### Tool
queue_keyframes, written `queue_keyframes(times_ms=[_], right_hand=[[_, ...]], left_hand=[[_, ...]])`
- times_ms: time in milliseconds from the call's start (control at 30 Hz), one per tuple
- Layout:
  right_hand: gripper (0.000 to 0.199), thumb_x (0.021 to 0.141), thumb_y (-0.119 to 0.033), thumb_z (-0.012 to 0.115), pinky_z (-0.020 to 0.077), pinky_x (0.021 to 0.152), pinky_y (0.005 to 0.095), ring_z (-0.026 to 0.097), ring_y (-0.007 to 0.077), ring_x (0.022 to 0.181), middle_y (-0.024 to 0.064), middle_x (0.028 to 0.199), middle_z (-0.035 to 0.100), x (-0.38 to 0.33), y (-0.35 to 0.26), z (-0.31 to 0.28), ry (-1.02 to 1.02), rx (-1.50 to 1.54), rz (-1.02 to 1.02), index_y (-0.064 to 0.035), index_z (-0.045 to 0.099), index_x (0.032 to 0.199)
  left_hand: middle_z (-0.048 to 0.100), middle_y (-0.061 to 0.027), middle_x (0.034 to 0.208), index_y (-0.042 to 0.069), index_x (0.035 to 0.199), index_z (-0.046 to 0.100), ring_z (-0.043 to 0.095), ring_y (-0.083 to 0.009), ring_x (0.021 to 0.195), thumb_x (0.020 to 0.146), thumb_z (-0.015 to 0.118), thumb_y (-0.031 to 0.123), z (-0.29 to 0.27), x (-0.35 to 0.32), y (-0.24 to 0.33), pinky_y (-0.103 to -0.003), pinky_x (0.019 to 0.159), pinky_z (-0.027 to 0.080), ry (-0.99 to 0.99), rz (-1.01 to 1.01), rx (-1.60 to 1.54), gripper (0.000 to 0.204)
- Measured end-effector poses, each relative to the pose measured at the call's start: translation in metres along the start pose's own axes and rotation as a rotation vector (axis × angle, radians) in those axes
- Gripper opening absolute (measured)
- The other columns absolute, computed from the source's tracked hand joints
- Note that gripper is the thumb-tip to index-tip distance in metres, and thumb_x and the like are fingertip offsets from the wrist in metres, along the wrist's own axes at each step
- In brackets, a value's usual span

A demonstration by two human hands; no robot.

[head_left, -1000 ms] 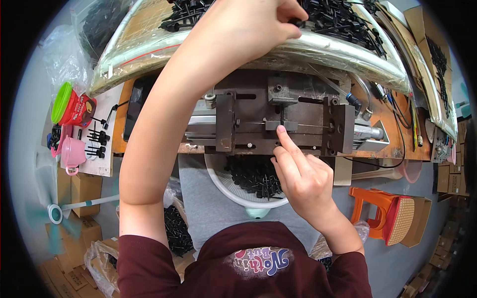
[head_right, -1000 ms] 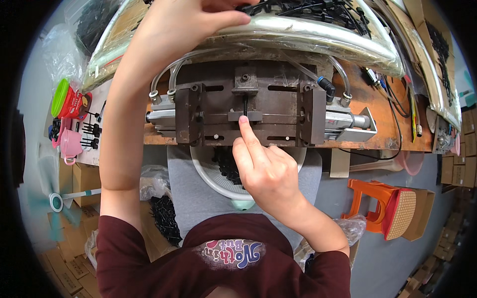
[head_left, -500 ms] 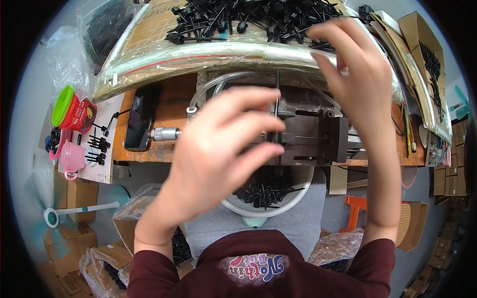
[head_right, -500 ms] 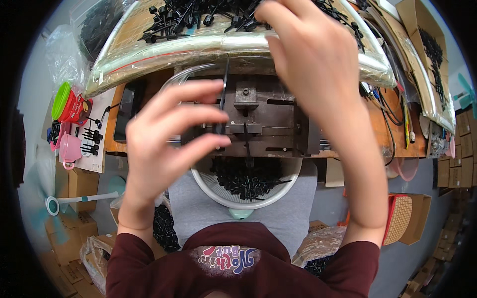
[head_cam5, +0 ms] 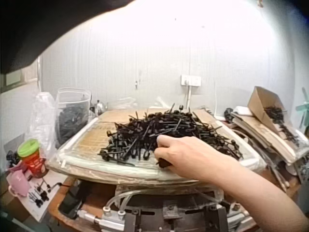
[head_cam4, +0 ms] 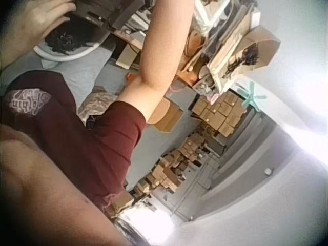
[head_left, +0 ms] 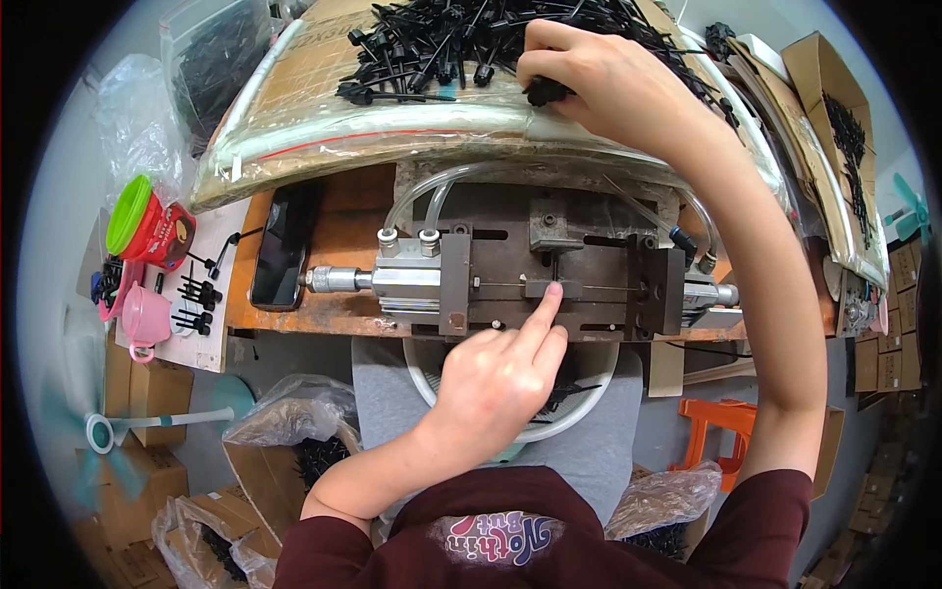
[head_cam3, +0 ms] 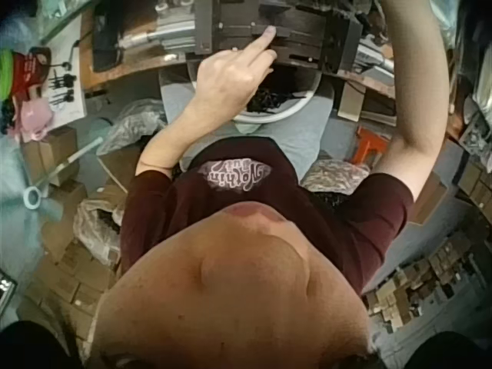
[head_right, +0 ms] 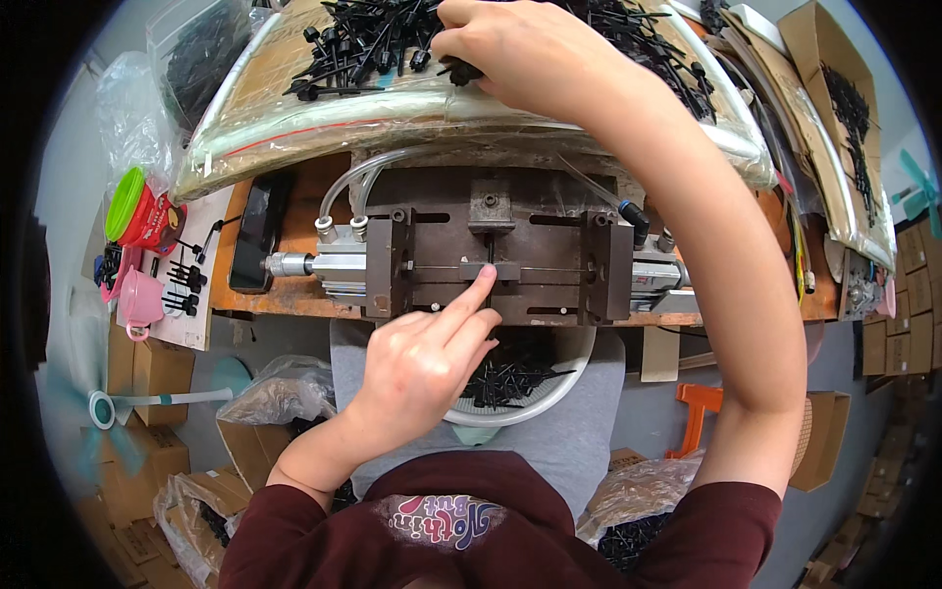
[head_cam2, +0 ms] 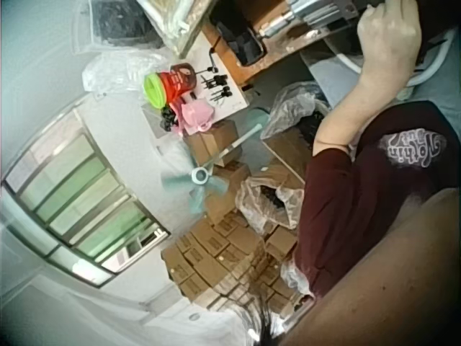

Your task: The person is using a specialized machine to assemble or process small black electronic components.

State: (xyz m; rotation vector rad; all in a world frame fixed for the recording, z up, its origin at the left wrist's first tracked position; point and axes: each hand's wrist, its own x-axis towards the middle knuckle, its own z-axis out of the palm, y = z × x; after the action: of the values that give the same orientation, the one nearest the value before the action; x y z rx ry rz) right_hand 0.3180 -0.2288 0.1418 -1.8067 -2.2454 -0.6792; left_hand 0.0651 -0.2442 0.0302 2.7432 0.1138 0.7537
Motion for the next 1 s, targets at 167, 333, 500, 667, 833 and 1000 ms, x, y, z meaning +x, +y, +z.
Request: queue_keyframes(times_ms=[167,333,500,667,833,1000], right_hand=[[0.012,0.083,0.002,0.069,0.0521,0.061,0.0268,0.064,0.0138,0.075,0.0066,0.090,0.064,-0.013,-0.005,-0.011,0.277,0.400,0.306,-0.0023,0.064,0.094],[0.015,0.086,-0.005,0.074,0.0521,0.059,0.0221,0.062,0.0092,0.067,0.0060,0.082,0.067,-0.022,0.006,-0.024,0.547,1.010,0.859,0.0003,0.064,0.095],[0.015,0.089,-0.007,0.071,0.0528,0.062,0.0212,0.062,0.0096,0.069,0.0057,0.084,0.065,-0.036,0.031,-0.026,0.663,1.284,0.909,0.0008,0.062,0.098],[0.012,0.092,-0.006,0.067,0.0525,0.064,0.0221,0.062,0.0106,0.074,0.0063,0.091,0.065,-0.039,0.028,-0.036,0.757,1.421,0.918,0.0003,0.062,0.101],[0.012,0.091,-0.008,0.068,0.0502,0.058,0.0177,0.063,0.0089,0.070,0.0061,0.085,0.066,-0.069,-0.003,-0.034,0.661,1.661,0.763,0.0020,0.066,0.098],[0.020,0.090,-0.011,0.070,0.0448,0.051,0.0164,0.057,0.0031,0.061,0.0003,0.084,0.063,-0.091,-0.100,-0.029,0.505,1.809,1.008,-0.0010,0.063,0.107]], left_hand=[[0.062,-0.0164,0.130,0.005,0.091,0.064,0.061,-0.0211,0.055,0.070,0.079,0.009,0.001,0.003,-0.004,-0.029,0.056,0.050,-0.036,0.014,-0.043,0.026],[0.062,-0.0161,0.130,0.006,0.091,0.064,0.060,-0.0208,0.054,0.070,0.079,0.009,0.003,0.003,-0.003,-0.029,0.055,0.050,-0.037,0.011,-0.034,0.026],[0.063,-0.0160,0.130,0.006,0.092,0.065,0.060,-0.0210,0.053,0.071,0.079,0.009,0.006,0.001,-0.005,-0.029,0.053,0.050,0.002,0.034,-0.029,0.026],[0.063,-0.0150,0.129,0.006,0.096,0.066,0.066,-0.0183,0.062,0.073,0.082,0.015,-0.015,-0.007,-0.006,-0.027,0.059,0.053,-0.117,0.032,-0.322,0.029],[0.062,-0.0151,0.132,0.003,0.114,0.066,0.067,-0.0113,0.085,0.070,0.086,0.008,-0.048,0.009,-0.007,-0.025,0.069,0.056,0.152,-0.206,-0.670,0.049],[0.056,-0.0206,0.136,-0.007,0.138,0.049,0.067,-0.0232,0.102,0.082,0.068,-0.011,-0.049,0.018,-0.017,-0.033,0.087,0.058,0.251,-0.514,-1.361,0.059]])
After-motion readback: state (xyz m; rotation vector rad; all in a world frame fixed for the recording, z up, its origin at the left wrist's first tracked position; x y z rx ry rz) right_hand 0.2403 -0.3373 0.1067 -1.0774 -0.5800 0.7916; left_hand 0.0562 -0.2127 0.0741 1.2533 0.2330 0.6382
